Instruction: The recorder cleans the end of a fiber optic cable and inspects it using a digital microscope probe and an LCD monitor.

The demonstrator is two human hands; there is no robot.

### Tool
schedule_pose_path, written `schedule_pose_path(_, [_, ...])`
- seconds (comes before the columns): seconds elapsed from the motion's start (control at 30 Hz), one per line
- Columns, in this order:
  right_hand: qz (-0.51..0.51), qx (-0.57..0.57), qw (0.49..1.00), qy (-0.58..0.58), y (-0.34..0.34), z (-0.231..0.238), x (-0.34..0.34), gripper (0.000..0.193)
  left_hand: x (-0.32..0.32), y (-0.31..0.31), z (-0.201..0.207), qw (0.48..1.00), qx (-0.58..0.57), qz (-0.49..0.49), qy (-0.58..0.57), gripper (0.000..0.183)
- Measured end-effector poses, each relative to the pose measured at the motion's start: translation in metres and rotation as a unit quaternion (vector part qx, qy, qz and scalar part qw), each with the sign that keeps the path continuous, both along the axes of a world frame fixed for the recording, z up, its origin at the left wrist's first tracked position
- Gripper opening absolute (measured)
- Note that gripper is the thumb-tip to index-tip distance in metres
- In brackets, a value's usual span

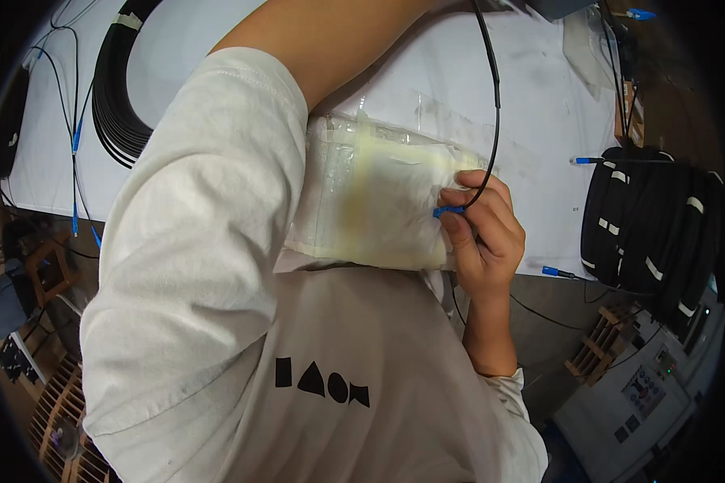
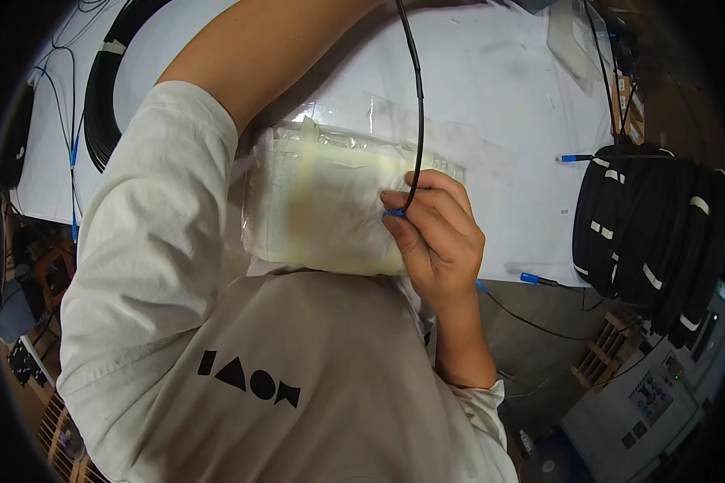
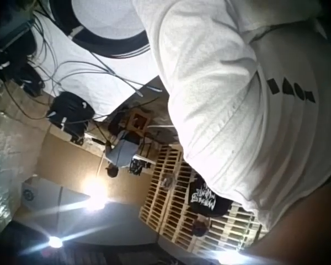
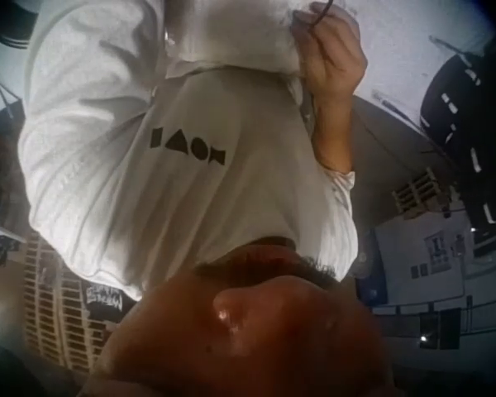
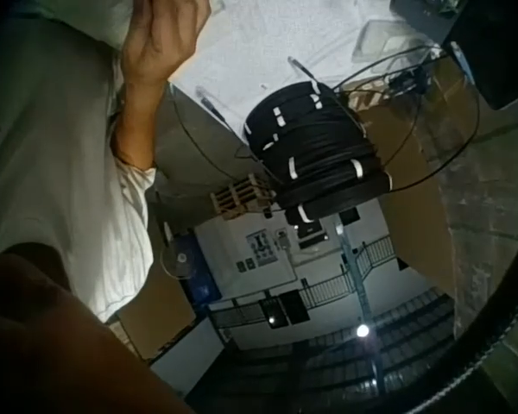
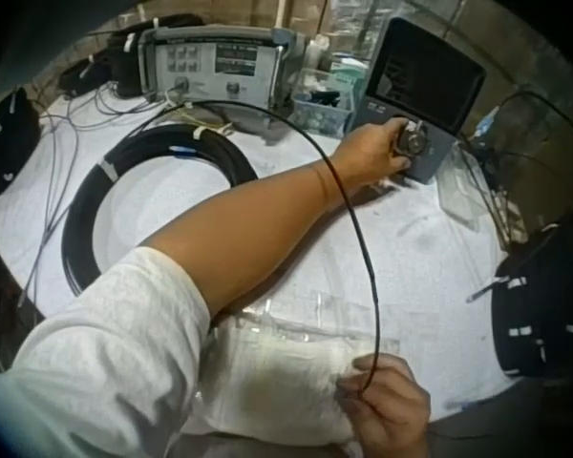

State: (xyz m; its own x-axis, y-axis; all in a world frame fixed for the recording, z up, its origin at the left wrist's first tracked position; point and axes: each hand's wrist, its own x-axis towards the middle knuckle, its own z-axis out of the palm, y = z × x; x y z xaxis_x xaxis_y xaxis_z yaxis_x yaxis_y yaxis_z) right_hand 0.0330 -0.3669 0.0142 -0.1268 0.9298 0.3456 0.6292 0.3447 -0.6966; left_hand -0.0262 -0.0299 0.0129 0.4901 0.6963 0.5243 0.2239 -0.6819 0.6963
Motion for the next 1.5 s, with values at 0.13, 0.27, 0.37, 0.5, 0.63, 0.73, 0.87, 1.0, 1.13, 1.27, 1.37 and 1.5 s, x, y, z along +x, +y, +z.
schedule_pose_path(0.13, [-0.015, -0.033, 0.998, 0.046, 0.001, 0.003, -0.001, 0.016, 0.002, 0.006, -0.004, 0.999, 0.049, 0.014, -0.004, 0.062])
schedule_pose_path(0.27, [-0.057, -0.034, 0.995, 0.080, -0.001, -0.001, -0.002, 0.015, 0.005, 0.009, -0.001, 0.999, 0.040, 0.020, 0.020, 0.063])
schedule_pose_path(0.37, [-0.043, -0.019, 0.998, 0.040, -0.001, -0.001, -0.001, 0.015, 0.002, 0.005, 0.003, 1.000, 0.002, 0.002, 0.024, 0.064])
schedule_pose_path(0.5, [0.026, -0.019, 0.999, -0.008, -0.001, 0.004, 0.003, 0.015, -0.002, 0.002, 0.004, 1.000, -0.005, -0.005, 0.016, 0.064])
schedule_pose_path(0.63, [-0.002, -0.054, 0.996, 0.064, 0.000, 0.007, 0.003, 0.015, -0.001, 0.007, 0.001, 1.000, 0.020, 0.004, 0.013, 0.064])
schedule_pose_path(0.73, [-0.086, -0.031, 0.991, 0.093, 0.008, 0.005, -0.007, 0.014, 0.005, 0.011, -0.003, 1.000, 0.027, 0.005, 0.013, 0.065])
schedule_pose_path(0.87, [-0.076, 0.044, 0.996, 0.023, 0.024, -0.003, -0.010, 0.014, 0.009, 0.018, -0.010, 0.998, 0.060, 0.016, 0.006, 0.067])
schedule_pose_path(1.0, [-0.060, 0.038, 0.997, -0.007, 0.021, -0.004, -0.013, 0.013, 0.010, 0.016, -0.008, 0.999, 0.038, 0.001, 0.019, 0.069])
schedule_pose_path(1.13, [-0.031, -0.007, 0.999, 0.010, 0.020, 0.001, -0.010, 0.013, 0.007, 0.019, -0.009, 0.998, 0.055, 0.010, 0.018, 0.069])
schedule_pose_path(1.27, [-0.086, -0.005, 0.994, 0.066, 0.025, 0.000, -0.009, 0.013, 0.008, 0.016, -0.006, 0.998, 0.044, 0.016, 0.029, 0.069])
schedule_pose_path(1.37, [-0.071, 0.021, 0.997, 0.014, 0.024, -0.002, -0.011, 0.013, 0.007, 0.015, -0.005, 0.999, 0.031, -0.005, 0.019, 0.070])
schedule_pose_path(1.5, [-0.054, -0.001, 0.999, -0.005, 0.021, 0.004, -0.013, 0.012, 0.005, 0.014, -0.003, 0.999, 0.034, -0.013, 0.022, 0.070])
